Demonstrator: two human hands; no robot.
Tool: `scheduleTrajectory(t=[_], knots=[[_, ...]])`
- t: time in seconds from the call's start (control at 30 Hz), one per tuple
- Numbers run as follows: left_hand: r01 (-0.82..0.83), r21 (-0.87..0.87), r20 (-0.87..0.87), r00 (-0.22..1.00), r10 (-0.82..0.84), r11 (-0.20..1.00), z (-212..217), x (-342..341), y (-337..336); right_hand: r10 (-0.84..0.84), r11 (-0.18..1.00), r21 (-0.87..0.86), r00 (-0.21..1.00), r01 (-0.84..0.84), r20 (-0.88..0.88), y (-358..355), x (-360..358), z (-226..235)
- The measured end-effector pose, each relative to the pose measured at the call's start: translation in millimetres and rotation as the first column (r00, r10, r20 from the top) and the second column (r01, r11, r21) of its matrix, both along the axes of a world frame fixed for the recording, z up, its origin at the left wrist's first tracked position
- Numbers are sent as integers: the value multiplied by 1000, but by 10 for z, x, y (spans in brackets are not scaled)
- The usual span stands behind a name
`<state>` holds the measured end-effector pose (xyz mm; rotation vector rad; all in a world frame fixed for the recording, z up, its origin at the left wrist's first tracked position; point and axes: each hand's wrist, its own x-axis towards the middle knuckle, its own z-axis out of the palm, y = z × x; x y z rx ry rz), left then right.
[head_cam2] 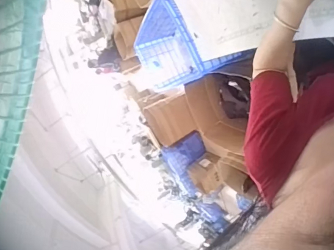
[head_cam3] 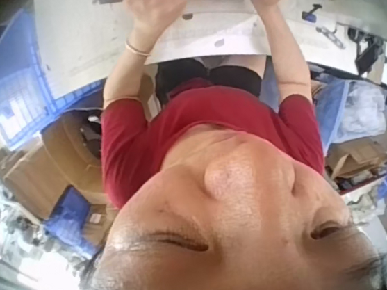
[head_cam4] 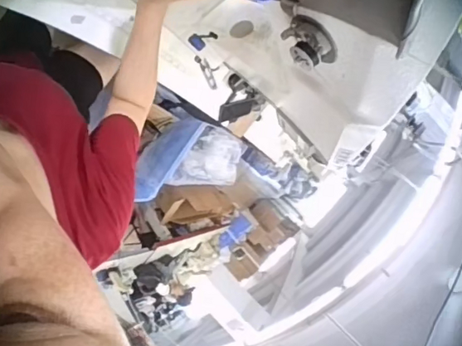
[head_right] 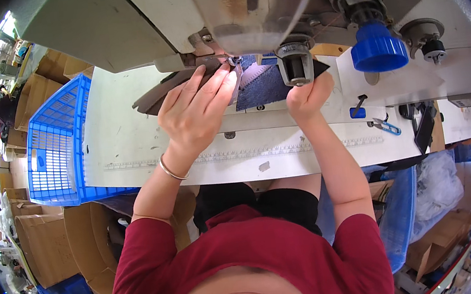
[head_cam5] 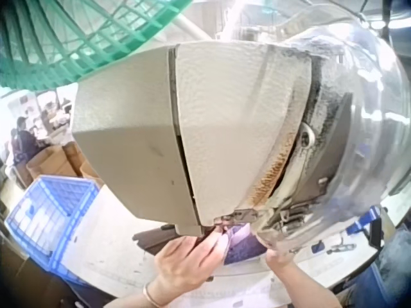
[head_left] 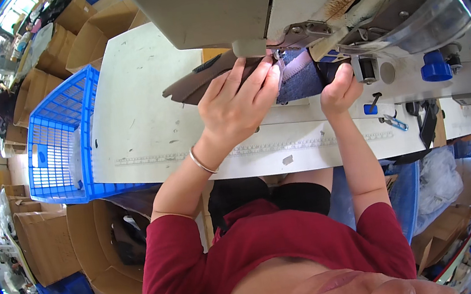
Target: The person stitches various leather and synthetic components of a boot upper using an industrial sewing machine.
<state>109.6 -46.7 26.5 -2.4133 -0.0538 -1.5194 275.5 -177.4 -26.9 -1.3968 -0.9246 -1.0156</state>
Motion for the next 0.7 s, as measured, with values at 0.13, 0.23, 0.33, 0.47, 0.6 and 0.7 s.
scheduleTrajectory(t=[0.13,0.23,0.33,0.47,0.6,0.7], knots=[[83,-44,10,997,-82,996,-1,2,41,-140,990,25,990,141,-13,23,-85,-28],[79,-45,11,997,-79,996,-6,10,31,-58,998,32,998,58,29,54,-133,100],[60,-34,15,998,-59,998,-9,26,0,-102,994,25,994,103,-36,31,-45,-9],[48,-37,24,999,-47,998,-35,33,0,-29,999,22,998,31,-57,46,-27,14],[62,-47,23,998,-61,997,-41,43,3,-69,995,68,994,75,-84,41,16,-75],[69,-62,21,997,-68,996,-32,35,1,-89,992,75,991,97,-95,49,10,-85]])
